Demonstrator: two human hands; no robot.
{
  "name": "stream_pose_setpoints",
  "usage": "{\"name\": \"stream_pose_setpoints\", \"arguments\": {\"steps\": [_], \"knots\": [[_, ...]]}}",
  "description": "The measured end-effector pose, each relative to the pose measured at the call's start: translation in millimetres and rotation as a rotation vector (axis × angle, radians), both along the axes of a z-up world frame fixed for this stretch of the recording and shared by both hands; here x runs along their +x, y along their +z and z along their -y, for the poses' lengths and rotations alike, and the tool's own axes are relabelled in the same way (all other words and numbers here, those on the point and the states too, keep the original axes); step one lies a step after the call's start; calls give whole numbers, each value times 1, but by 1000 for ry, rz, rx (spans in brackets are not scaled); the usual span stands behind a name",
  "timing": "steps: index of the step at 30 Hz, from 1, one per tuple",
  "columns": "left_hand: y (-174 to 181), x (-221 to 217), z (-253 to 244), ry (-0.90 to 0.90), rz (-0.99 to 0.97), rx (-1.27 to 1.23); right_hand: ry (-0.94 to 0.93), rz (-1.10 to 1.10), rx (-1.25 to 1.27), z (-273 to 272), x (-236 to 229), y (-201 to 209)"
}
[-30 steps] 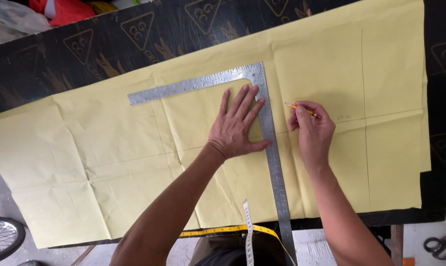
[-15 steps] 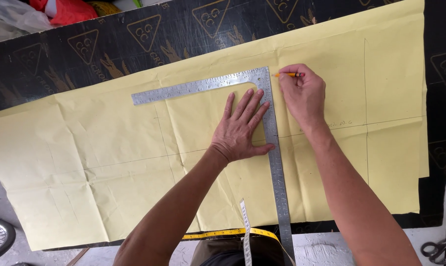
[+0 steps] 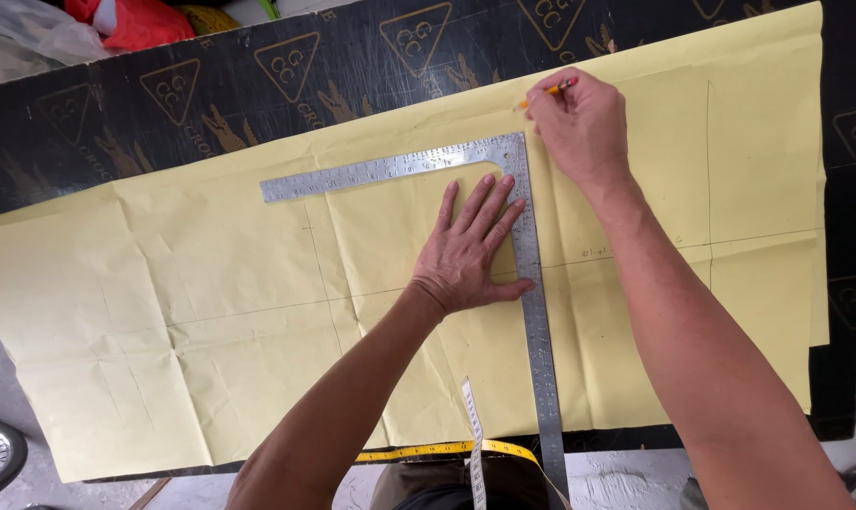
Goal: The person uses a metal L-square ruler and a pencil to draw straight lines on a large sheet of yellow paper. They also use a yellow measuring tape to mark measurements and draw curved lines on the paper.
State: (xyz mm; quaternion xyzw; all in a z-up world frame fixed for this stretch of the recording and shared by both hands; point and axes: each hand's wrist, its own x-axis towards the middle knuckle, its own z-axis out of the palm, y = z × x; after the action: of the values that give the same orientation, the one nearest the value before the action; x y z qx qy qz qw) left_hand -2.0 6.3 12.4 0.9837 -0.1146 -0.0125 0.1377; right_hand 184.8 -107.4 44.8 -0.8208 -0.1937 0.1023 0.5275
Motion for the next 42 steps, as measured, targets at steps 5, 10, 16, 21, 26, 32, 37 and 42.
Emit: {"name": "stream_pose_setpoints", "arguments": {"steps": [5, 10, 16, 21, 26, 32, 37, 42], "knots": [[0, 0, -1, 3, -28, -5, -14, -228, -212, -1, -4, 6], [-2, -1, 0, 0, 19, 11, 174, 281, -339, 7, -4, -2], [-2, -1, 0, -3, 22, 15, 112, 495, -254, 33, -33, 23], [-8, 2, 7, 75, -111, 90, -70, -288, 215, 49, -54, -10], [-8, -1, 8, 71, -111, 90, -102, -305, 233, 49, -60, -17], [-7, 1, 8, 70, -114, 98, -130, -288, 181, 46, -60, -16], [-6, 1, 8, 69, -120, 106, -122, -176, 128, 45, -58, -24], [-6, 0, 10, 71, -123, 113, -43, 462, -247, 35, -69, 3]]}}
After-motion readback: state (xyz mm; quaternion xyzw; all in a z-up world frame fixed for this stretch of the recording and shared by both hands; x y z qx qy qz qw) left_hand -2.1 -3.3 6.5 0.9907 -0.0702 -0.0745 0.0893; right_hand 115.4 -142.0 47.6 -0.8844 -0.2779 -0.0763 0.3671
